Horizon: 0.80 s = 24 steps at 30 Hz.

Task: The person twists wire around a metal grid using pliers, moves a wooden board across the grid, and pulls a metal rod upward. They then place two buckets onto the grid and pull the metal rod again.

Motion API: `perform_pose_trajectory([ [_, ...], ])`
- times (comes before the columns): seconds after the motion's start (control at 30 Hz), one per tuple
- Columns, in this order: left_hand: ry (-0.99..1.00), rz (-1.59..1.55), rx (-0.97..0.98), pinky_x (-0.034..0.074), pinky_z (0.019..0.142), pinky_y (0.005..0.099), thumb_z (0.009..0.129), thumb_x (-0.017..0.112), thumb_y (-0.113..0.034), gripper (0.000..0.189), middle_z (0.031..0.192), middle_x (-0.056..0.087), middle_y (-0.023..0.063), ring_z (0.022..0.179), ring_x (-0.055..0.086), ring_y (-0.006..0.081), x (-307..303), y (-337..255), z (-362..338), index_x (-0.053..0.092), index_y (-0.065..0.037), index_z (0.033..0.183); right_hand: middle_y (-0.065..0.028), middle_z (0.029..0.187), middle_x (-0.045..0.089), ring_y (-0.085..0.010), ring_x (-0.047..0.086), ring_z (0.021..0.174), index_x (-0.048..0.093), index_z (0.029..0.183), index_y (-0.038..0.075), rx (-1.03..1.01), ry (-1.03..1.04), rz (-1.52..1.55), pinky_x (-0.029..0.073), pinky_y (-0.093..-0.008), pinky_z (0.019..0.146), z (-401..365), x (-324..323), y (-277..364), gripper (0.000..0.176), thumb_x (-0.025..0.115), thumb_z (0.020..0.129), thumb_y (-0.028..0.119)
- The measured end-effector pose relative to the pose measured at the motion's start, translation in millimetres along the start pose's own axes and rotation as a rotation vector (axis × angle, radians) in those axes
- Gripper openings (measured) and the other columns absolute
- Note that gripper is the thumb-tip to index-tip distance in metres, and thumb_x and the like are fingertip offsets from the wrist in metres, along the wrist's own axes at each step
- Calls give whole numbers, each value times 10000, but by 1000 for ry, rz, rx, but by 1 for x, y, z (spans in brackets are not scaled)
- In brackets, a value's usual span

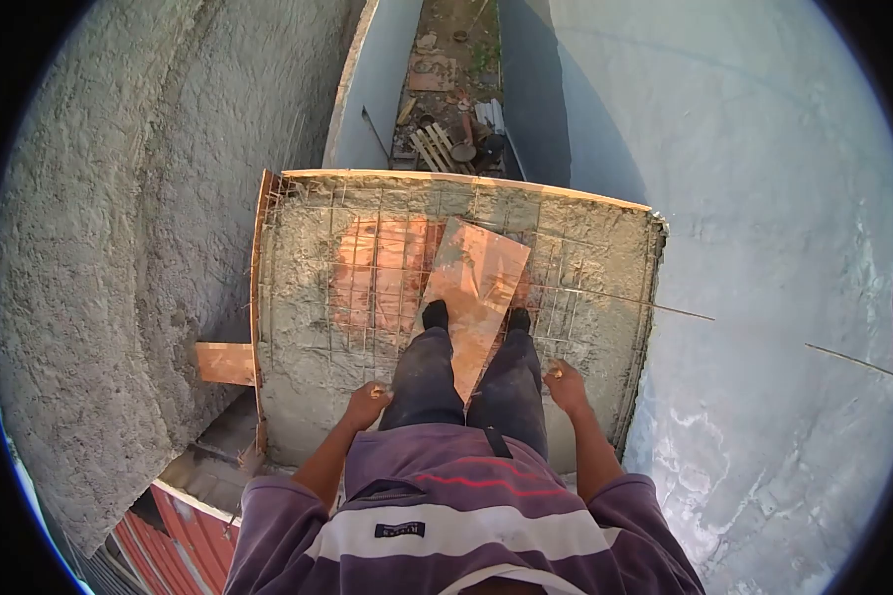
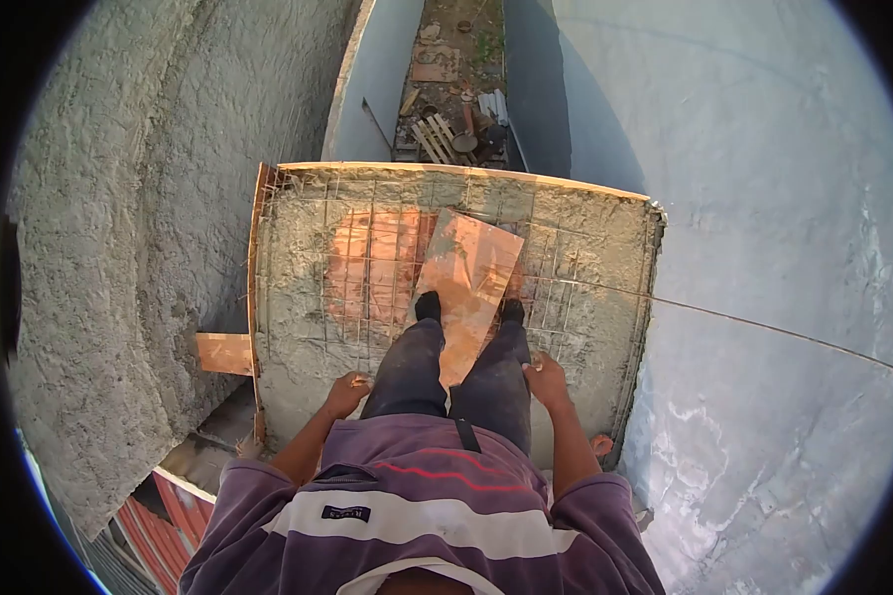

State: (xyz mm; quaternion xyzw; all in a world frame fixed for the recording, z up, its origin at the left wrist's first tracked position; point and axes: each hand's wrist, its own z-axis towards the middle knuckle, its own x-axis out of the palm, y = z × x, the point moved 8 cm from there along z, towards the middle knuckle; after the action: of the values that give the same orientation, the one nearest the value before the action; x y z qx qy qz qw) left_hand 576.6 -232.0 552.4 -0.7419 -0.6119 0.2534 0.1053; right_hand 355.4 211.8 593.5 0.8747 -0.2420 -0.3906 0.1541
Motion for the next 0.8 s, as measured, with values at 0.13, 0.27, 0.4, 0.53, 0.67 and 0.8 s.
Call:
perform_pose_trajectory([
  [0.13,39,-23,-27,518,922,412,867,730,-442,619,1134,707,230,1073,686,336,21,7,-3,625,15,1272,-199,990,743,-323,727,933,652,1264,-3,-42,89,-46,553,-396,841,31,3,15,451,720,878,219],
  [0.27,83,-106,-34,453,1082,409,857,733,-506,821,1395,584,276,1302,577,374,39,-15,-18,509,20,1446,-220,1042,738,-345,722,978,654,1276,0,-35,166,-69,551,-399,875,61,19,15,465,727,878,228],
  [0.4,134,-46,-12,322,1204,415,807,766,-571,1016,1539,437,285,1452,404,408,57,-37,-16,396,43,1527,-234,1111,728,-360,709,1046,661,1280,8,3,181,18,546,-404,920,92,39,-2,472,732,875,240],
  [0.53,179,88,-23,288,1223,420,751,795,-625,1147,1579,371,288,1484,337,427,82,-53,-11,321,34,1562,-236,1202,706,-357,686,1122,666,1282,6,52,234,1,527,-409,979,120,54,-16,478,734,884,263],
  [0.67,178,318,-64,294,1217,472,705,812,-669,1282,1629,271,278,1491,314,444,118,-72,5,186,-12,1611,-221,1184,712,-294,709,1010,637,1321,-17,77,257,62,559,-386,854,180,95,-72,475,725,925,232],
  [0.8,177,572,-339,353,1160,574,693,813,-680,1319,1650,213,252,1457,351,470,145,-89,20,84,-131,1644,-221,1246,684,-280,722,974,599,1375,-17,216,346,63,592,-396,825,245,139,-124,492,710,960,223],
])
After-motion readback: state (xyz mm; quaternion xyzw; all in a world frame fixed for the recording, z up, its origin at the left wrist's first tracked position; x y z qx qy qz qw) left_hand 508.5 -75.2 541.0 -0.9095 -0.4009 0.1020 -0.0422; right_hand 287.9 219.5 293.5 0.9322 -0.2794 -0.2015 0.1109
